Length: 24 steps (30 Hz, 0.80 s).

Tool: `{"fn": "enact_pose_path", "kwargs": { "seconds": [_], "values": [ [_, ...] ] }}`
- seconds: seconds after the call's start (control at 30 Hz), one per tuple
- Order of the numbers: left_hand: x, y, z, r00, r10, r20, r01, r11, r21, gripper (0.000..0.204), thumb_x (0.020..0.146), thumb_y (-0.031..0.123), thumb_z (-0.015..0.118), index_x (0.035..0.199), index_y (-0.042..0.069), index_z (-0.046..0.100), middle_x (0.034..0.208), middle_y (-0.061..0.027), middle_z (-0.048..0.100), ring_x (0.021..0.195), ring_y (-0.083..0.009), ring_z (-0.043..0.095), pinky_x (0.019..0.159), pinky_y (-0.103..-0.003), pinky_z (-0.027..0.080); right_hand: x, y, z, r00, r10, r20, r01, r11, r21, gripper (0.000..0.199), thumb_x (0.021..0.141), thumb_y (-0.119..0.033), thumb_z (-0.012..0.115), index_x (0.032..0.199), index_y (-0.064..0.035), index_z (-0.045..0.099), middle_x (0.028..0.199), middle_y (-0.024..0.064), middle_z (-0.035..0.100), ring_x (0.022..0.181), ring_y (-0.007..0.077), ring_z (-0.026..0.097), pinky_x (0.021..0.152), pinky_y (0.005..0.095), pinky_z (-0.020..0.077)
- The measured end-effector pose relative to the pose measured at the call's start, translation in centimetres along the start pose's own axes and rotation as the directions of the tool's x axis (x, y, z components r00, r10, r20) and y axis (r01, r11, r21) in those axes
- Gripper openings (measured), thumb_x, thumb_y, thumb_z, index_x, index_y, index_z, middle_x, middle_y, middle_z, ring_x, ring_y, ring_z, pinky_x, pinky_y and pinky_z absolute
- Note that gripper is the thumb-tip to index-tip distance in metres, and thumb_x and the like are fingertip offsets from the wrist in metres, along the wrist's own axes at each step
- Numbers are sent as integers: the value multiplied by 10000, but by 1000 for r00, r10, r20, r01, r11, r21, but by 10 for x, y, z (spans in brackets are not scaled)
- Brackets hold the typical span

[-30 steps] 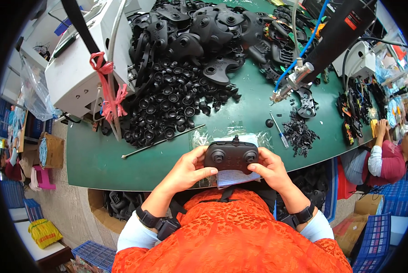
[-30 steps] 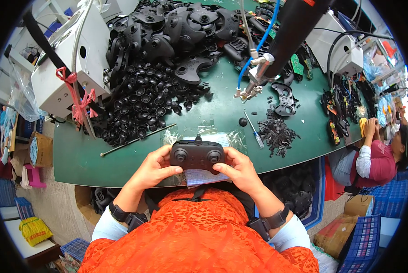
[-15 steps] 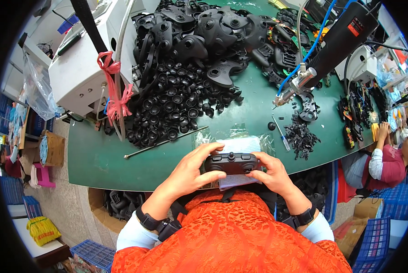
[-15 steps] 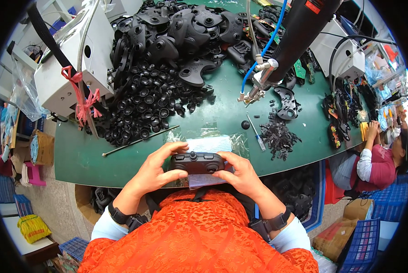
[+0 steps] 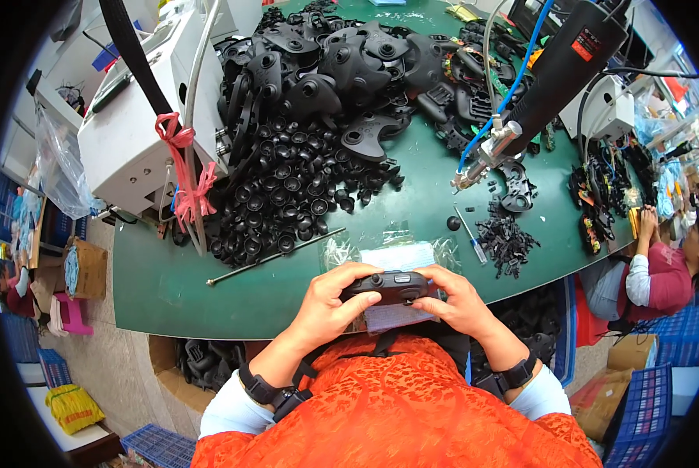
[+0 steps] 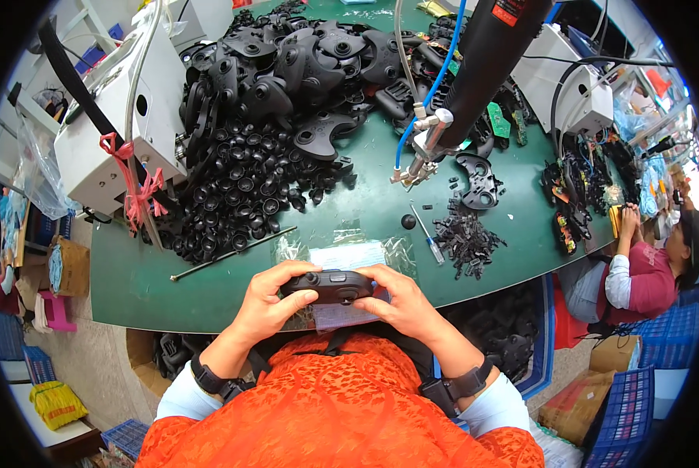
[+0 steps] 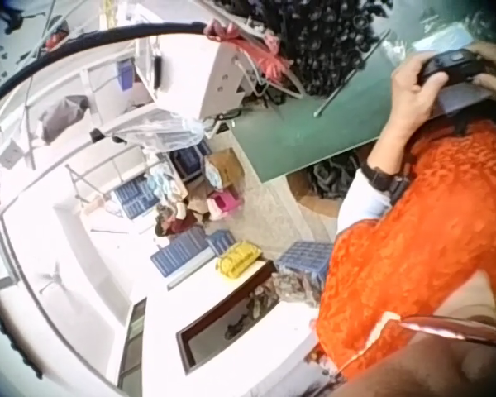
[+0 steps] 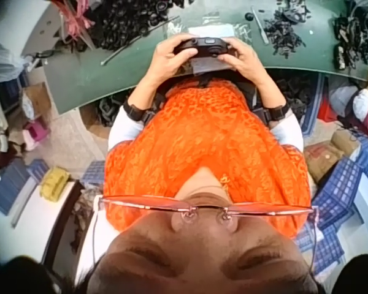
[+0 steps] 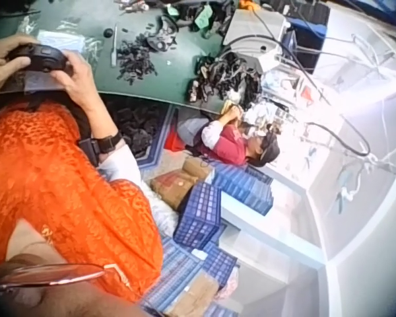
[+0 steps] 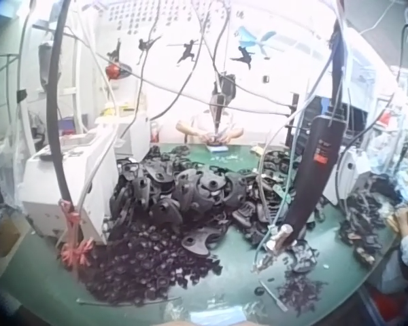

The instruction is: Assembling the components and casing of a handheld game controller using an electric screwdriver.

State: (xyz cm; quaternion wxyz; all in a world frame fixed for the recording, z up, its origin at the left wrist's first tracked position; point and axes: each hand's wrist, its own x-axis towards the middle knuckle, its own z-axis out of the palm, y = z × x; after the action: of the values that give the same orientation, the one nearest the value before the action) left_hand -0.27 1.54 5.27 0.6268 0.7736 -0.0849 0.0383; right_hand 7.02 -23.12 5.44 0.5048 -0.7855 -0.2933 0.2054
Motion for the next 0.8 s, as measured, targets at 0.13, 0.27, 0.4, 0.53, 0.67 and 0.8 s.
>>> {"fn": "enact_pose_path", "kwargs": {
  "seconds": [0.13,0.27,0.4,0.53,0.67,0.8],
  "values": [
    [1,-3,0,990,-142,-23,138,982,-131,285,906,112,731,1165,4,679,1045,-46,710,966,-129,650,859,-288,520,0,1,-2,1000,11,19,-11,1000,-15,393,841,-143,779,1194,-26,650,1072,100,689,901,199,656,798,315,522],
    [1,-16,1,935,-353,34,330,831,-447,279,937,145,713,1157,-19,662,1027,-34,698,920,-98,633,832,-267,527,0,2,-6,984,169,48,-174,976,132,430,886,-169,763,1261,-25,612,1088,88,693,897,137,648,787,303,520],
    [3,-23,4,890,-443,104,393,631,-669,264,964,144,675,1161,-27,641,1051,-56,693,931,-110,646,826,-270,539,0,-3,2,990,139,18,-135,909,393,471,930,-151,724,1335,-3,536,1113,89,688,936,114,639,809,289,521],
    [3,-22,7,888,-449,103,390,614,-686,243,975,140,655,1158,-19,638,1061,-63,690,942,-120,655,828,-273,544,0,-6,8,988,154,-34,-124,891,436,434,963,-99,668,1335,38,490,1145,97,674,954,128,640,808,280,526],
    [5,-20,4,858,-493,140,437,562,-702,264,970,153,662,1167,-20,630,1060,-62,688,940,-115,655,825,-272,546,1,-2,7,979,203,-18,-163,830,533,386,967,-80,655,1303,40,507,1150,97,670,954,121,636,789,286,538],
    [11,-24,0,852,-482,203,483,575,-661,302,953,143,676,1207,-13,623,1075,-59,684,960,-118,654,838,-271,544,0,1,8,974,224,-27,-168,798,579,373,969,-77,651,1299,31,516,1137,94,674,945,119,634,776,291,547]
  ]
}}
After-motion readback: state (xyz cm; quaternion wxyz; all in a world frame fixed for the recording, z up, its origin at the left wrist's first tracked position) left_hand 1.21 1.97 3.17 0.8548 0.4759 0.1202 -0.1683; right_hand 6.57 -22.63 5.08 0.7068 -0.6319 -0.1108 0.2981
